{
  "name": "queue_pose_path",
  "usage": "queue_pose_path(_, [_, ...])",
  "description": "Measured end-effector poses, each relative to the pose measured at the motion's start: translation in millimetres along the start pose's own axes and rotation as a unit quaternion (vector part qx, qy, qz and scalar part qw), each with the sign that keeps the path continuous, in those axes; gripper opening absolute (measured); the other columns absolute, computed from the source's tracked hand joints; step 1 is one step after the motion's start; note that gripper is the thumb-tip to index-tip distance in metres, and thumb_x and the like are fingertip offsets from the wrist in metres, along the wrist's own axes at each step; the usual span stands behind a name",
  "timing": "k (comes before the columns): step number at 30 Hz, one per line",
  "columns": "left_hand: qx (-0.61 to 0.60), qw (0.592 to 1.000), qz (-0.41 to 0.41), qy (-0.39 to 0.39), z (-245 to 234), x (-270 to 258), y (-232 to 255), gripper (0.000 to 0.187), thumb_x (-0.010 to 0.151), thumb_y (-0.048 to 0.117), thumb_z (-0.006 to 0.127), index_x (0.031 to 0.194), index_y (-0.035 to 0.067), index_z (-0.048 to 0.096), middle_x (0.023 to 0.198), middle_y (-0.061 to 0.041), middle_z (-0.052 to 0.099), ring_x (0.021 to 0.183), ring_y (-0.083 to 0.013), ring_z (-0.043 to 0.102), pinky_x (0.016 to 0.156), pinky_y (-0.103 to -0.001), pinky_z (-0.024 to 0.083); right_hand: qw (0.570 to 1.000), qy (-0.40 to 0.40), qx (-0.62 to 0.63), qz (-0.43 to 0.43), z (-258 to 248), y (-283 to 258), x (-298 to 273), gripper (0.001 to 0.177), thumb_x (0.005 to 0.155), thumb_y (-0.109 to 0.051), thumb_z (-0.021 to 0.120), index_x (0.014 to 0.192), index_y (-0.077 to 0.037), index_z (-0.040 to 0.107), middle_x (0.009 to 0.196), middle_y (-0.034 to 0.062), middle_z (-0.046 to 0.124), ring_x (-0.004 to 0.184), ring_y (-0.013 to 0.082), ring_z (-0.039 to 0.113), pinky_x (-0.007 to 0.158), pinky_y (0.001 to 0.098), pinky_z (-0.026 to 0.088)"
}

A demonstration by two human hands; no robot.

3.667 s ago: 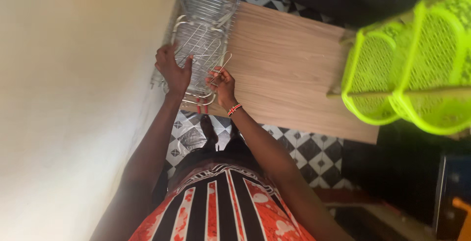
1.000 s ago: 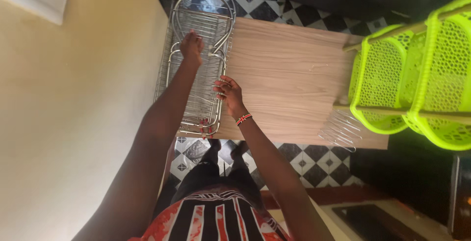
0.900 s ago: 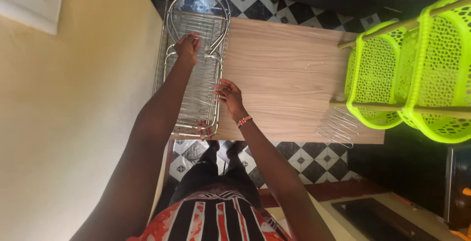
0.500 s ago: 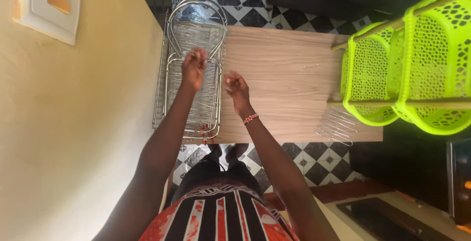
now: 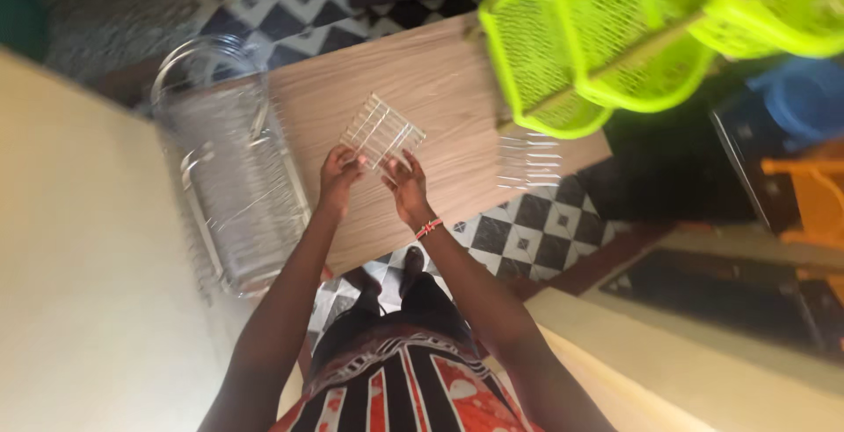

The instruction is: The person assembles a three-tier blue plastic basket by inserting vertical rods into the basket tiers and stacking them. Then, the person assembles a metal wire rack by attaching wire mesh panels to metal frame pieces on a wooden table.

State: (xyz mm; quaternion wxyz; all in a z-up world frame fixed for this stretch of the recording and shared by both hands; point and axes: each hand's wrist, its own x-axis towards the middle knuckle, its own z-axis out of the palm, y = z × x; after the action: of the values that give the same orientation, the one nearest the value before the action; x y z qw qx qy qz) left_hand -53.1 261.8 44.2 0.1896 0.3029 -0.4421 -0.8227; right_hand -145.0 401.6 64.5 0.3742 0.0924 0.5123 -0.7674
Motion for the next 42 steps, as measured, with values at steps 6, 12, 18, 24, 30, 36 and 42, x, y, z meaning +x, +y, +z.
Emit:
queue_pose_path(6, [0.001, 0.998, -0.063, -0.019, 108.3, -11.0, -65.0, 0.075, 0.079, 0.011, 0.083, 0.142, 0.014, 0.043, 0.119, -0.001, 0.061, 0.100, -0.0143, 0.063, 0.077, -0.031, 0.052, 0.993, 0.011, 0.069, -0.099, -126.4, -40.3, -21.5, 0.045, 0.101, -0.018, 0.066, 0.143, -0.010, 0.051, 0.137, 0.0071, 0.064, 0.128, 0.0211, 0.059, 0.102, 0.0386, 0.047])
queue_pose_path(12, [0.045, 0.979, -0.146, -0.137, 207.1, -18.0, -135.0, 0.065, 0.084, 0.016, 0.079, 0.143, 0.011, 0.053, 0.134, -0.005, 0.062, 0.109, -0.0159, 0.064, 0.086, -0.033, 0.051, 0.947, 0.102, 0.222, -0.206, -273.7, -80.8, -29.2, 0.033, 0.108, -0.031, 0.063, 0.135, -0.013, 0.058, 0.127, 0.0080, 0.065, 0.114, 0.0232, 0.060, 0.098, 0.0424, 0.052])
queue_pose_path(18, [0.042, 0.972, -0.215, -0.090, 277.3, -8.5, -225.1, 0.055, 0.092, 0.019, 0.069, 0.145, 0.013, 0.054, 0.130, 0.001, 0.063, 0.116, -0.0126, 0.061, 0.095, -0.036, 0.049, 0.902, 0.145, 0.382, -0.138, -414.9, -163.4, -9.3, 0.027, 0.106, -0.039, 0.058, 0.122, -0.017, 0.059, 0.122, 0.0045, 0.069, 0.115, 0.0236, 0.068, 0.094, 0.0399, 0.053])
queue_pose_path(24, [0.094, 0.954, -0.277, 0.063, 328.4, 8.1, -285.3, 0.063, 0.095, 0.017, 0.063, 0.158, 0.019, 0.051, 0.139, -0.016, 0.063, 0.106, -0.0248, 0.036, 0.091, -0.041, 0.029, 0.932, 0.240, 0.270, 0.011, -471.4, -208.1, 45.5, 0.020, 0.104, -0.032, 0.060, 0.120, -0.023, 0.057, 0.112, 0.0060, 0.067, 0.095, 0.0255, 0.069, 0.077, 0.0387, 0.058])
queue_pose_path(30, [0.034, 0.951, -0.298, 0.077, 344.6, 6.1, -304.0, 0.072, 0.091, 0.023, 0.060, 0.159, 0.019, 0.037, 0.154, -0.002, 0.047, 0.140, -0.0209, 0.041, 0.110, -0.040, 0.036, 0.962, 0.179, 0.205, 0.003, -480.3, -210.9, 96.3, 0.024, 0.102, -0.034, 0.051, 0.119, -0.017, 0.052, 0.114, 0.0100, 0.076, 0.082, 0.0265, 0.065, 0.071, 0.0400, 0.055])
queue_pose_path(36, [0.028, 0.956, -0.283, 0.068, 346.1, 4.6, -313.7, 0.073, 0.089, 0.021, 0.063, 0.158, 0.018, 0.038, 0.154, -0.003, 0.049, 0.142, -0.0202, 0.043, 0.108, -0.040, 0.038, 0.970, 0.232, 0.051, 0.058, -481.6, -206.5, 108.5, 0.027, 0.100, -0.029, 0.053, 0.126, -0.021, 0.052, 0.109, 0.0039, 0.060, 0.096, 0.0220, 0.061, 0.082, 0.0447, 0.053])
queue_pose_path(42, [0.008, 0.961, -0.262, 0.085, 322.9, -0.4, -304.6, 0.061, 0.090, 0.019, 0.062, 0.150, 0.016, 0.049, 0.143, -0.001, 0.057, 0.130, -0.0148, 0.051, 0.102, -0.039, 0.043, 0.956, 0.263, 0.021, 0.126, -469.1, -221.8, 109.3, 0.037, 0.096, -0.035, 0.060, 0.131, -0.023, 0.055, 0.117, 0.0041, 0.060, 0.102, 0.0227, 0.063, 0.082, 0.0456, 0.051])
